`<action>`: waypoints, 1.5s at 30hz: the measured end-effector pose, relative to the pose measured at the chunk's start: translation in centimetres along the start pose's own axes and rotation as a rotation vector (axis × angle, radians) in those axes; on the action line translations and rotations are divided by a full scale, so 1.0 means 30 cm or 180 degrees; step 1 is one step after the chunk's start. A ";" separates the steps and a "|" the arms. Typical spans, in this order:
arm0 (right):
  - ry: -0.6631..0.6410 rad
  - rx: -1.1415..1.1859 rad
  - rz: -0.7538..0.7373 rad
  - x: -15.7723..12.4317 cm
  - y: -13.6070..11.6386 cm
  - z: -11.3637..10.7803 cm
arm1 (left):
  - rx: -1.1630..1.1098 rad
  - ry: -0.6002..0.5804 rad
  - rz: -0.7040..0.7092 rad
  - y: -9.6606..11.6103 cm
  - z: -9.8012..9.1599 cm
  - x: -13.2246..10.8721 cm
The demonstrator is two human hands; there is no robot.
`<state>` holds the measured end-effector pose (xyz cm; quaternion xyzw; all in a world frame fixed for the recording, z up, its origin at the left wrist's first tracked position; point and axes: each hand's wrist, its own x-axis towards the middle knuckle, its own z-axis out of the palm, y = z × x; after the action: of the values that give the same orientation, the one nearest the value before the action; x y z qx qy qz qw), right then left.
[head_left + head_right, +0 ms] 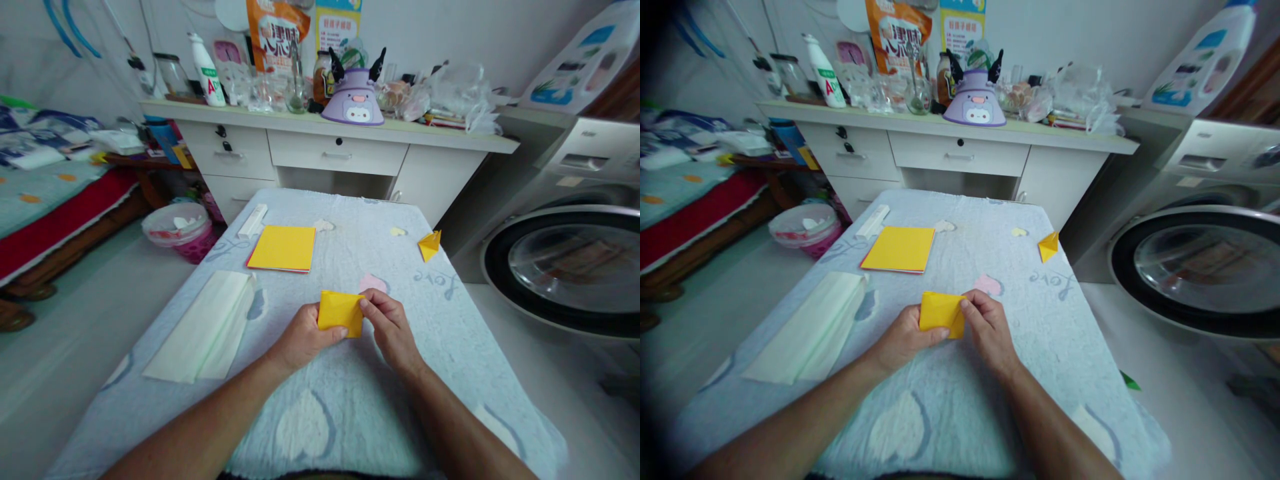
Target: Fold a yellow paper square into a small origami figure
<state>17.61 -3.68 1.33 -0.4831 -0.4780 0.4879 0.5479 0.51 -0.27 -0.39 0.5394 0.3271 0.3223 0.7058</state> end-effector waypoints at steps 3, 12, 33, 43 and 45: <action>0.0074 -0.0138 -0.0066 0.002 -0.003 -0.001 | 0.0016 0.0005 -0.0015 -0.003 -0.002 -0.001; -0.0184 -0.0257 0.0076 0.007 0.016 0.017 | -0.0109 0.0145 -0.0129 0.003 0.006 0.002; -0.0404 0.0335 0.0159 0.017 0.013 0.009 | 0.0038 0.0062 -0.0167 0.026 0.010 -0.005; -0.0315 0.0683 0.0283 0.023 0.002 0.009 | 0.0103 0.0000 -0.0129 0.019 0.005 -0.005; -0.0001 0.0612 0.0119 0.029 -0.003 -0.012 | 0.0103 -0.0078 -0.0172 0.018 0.005 -0.008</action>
<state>18.02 -2.84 1.44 -0.4370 -0.4199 0.5417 0.5825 0.44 -0.42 0.18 0.5456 0.3380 0.2913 0.7094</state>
